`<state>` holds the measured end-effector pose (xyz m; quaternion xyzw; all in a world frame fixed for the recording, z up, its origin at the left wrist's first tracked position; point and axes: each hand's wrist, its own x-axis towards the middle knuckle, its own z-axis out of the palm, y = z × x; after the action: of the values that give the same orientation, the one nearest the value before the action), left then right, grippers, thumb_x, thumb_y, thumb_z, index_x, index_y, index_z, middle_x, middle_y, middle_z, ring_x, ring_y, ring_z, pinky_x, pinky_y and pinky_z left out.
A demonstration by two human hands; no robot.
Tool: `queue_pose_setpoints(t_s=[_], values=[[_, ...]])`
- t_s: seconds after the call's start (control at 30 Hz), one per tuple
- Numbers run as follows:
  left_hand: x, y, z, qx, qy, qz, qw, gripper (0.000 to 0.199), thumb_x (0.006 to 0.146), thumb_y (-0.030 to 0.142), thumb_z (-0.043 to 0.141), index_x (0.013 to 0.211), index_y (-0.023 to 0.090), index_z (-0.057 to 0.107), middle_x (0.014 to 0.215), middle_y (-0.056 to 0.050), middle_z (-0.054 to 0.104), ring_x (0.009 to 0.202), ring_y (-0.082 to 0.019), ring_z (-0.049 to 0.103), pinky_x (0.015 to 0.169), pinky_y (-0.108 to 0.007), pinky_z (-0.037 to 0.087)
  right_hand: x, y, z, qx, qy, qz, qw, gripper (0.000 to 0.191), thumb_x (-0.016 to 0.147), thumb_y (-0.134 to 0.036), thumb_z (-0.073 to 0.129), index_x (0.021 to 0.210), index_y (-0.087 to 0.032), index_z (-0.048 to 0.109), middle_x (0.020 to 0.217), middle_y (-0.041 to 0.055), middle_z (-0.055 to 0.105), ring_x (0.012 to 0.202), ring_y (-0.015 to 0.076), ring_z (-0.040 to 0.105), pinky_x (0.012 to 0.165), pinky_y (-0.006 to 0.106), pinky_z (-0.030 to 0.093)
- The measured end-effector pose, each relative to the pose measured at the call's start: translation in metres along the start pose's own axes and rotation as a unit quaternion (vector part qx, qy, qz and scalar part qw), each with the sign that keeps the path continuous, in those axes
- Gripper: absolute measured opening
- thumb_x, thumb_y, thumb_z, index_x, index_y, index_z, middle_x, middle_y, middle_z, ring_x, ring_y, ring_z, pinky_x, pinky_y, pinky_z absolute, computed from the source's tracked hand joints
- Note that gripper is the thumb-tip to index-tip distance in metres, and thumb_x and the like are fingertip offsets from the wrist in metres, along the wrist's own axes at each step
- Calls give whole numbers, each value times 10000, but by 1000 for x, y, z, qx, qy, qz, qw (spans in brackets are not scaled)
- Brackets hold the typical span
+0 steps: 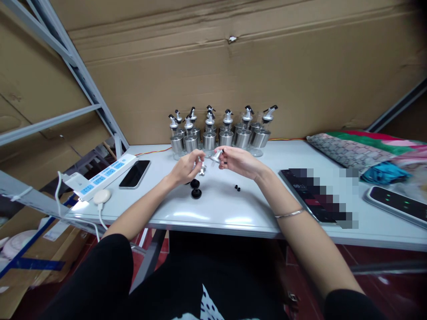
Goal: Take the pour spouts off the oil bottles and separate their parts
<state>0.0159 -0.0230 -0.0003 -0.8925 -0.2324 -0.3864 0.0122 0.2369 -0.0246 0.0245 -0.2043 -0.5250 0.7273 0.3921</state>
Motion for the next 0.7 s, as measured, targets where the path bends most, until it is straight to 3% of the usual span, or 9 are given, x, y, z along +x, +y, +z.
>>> queue_pose_setpoints(t_s=[0.07,0.17,0.37,0.6,0.7], values=[[1,-3,-5,44,-27,-27,998,164,848,179,392,959,159,509,754,-21,588,642,-113,528,647,-237,420,2,-1,-1,5,34,-7,999,158,812,-326,617,858,-176,633,751,2,536,678,111,487,623,254,438],[2,-4,-7,89,-113,-48,988,115,810,229,472,793,159,561,662,-2,583,599,-109,515,609,-222,376,3,-1,-3,7,82,-20,996,195,834,-377,586,800,-186,612,834,13,583,683,112,496,625,263,443],[3,-1,3,167,-264,-101,944,159,851,289,505,868,184,622,607,8,602,569,-117,542,532,-216,284,4,0,-5,14,88,-24,996,253,852,-415,562,780,-180,618,806,10,580,657,105,500,616,261,442],[2,-2,5,199,-304,-108,925,164,873,291,504,949,202,619,690,-12,656,619,-134,582,533,-217,280,5,-1,-6,14,91,-9,996,258,870,-400,539,783,-173,625,771,11,572,662,111,513,621,260,448],[0,-5,6,189,-292,-115,930,162,880,276,498,983,205,601,671,-1,650,602,-131,584,533,-210,295,5,-1,-7,12,93,-10,996,259,878,-399,527,783,-177,623,764,12,578,664,112,520,623,256,451]])
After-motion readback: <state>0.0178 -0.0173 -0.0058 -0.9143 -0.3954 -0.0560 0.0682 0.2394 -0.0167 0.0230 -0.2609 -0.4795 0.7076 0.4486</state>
